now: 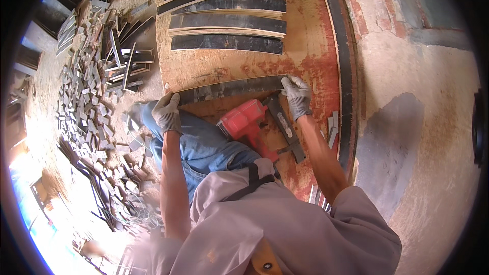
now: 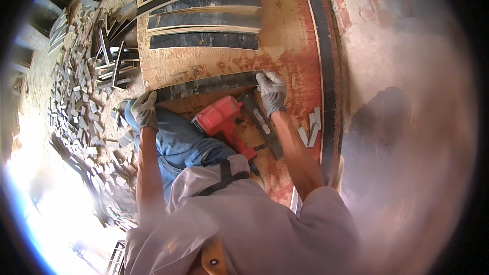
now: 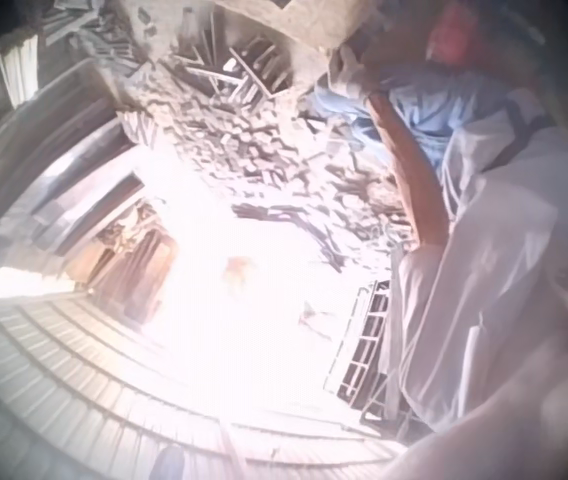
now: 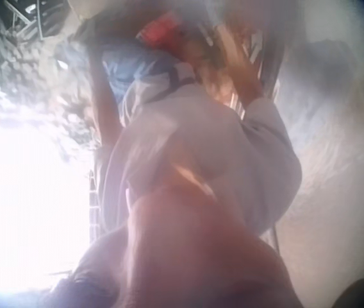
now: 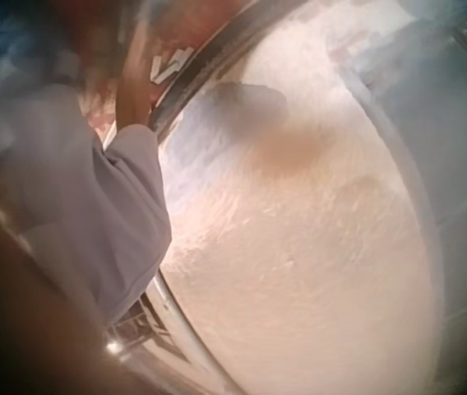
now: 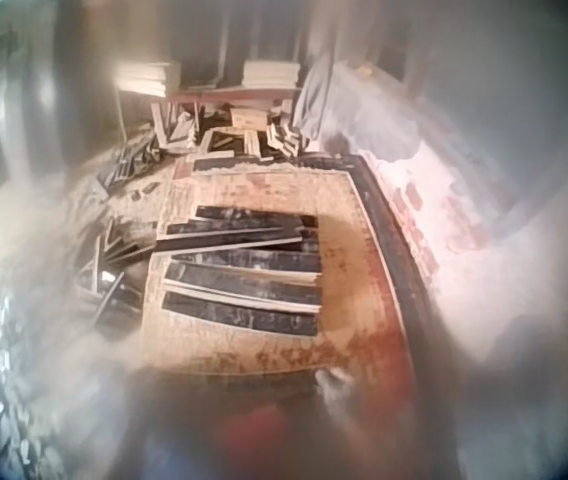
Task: The person sits on the floor and installs thin wooden strips onto a subfloor using a red pneumatic nail gun. They repeatedly pick up strips, align them, and fasten them in place.
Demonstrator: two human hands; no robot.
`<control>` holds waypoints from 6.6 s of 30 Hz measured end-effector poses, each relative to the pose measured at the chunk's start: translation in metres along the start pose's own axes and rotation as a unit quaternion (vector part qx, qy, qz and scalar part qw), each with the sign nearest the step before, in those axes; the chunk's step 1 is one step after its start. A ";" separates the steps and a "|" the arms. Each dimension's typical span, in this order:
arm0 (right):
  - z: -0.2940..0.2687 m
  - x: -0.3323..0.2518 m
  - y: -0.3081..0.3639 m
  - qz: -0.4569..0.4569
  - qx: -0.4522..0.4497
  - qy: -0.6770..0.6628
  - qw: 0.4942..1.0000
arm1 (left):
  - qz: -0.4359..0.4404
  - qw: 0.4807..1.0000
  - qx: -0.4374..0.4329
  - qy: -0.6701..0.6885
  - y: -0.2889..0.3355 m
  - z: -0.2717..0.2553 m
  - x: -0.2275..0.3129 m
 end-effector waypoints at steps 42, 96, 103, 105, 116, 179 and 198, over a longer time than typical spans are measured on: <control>-0.001 0.014 0.005 -0.028 0.034 -0.003 0.999 | -0.057 0.997 -0.004 0.056 -0.004 -0.007 -0.030; 0.014 -0.025 0.001 -0.039 0.032 0.266 0.963 | 0.371 0.870 0.000 -0.325 0.044 0.068 0.068; 0.005 0.001 -0.013 -0.076 0.052 0.206 0.974 | 0.276 0.896 -0.214 -0.274 0.055 0.149 0.085; 0.004 0.001 -0.010 -0.062 0.051 0.200 0.976 | 0.293 0.897 -0.194 -0.269 0.055 0.150 0.085; 0.047 -0.048 0.150 -0.096 -0.141 0.491 0.854 | 0.273 0.905 -0.171 -0.276 0.054 0.144 0.085; 0.001 -0.131 0.113 0.186 -0.225 0.113 0.950 | 0.276 0.909 -0.154 -0.270 0.057 0.143 0.087; -0.020 -0.125 0.123 0.252 -0.228 -0.153 0.928 | 0.284 0.891 -0.197 -0.293 0.057 0.144 0.083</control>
Point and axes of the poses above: each hand's wrist, its own y-axis away from the middle knuckle, its own z-axis out of the palm, x = y × z, the point moved 7 cm from there along -y, towards the middle knuckle, and after that the axes turned 4 degrees about -x, right-handed, at the moved point
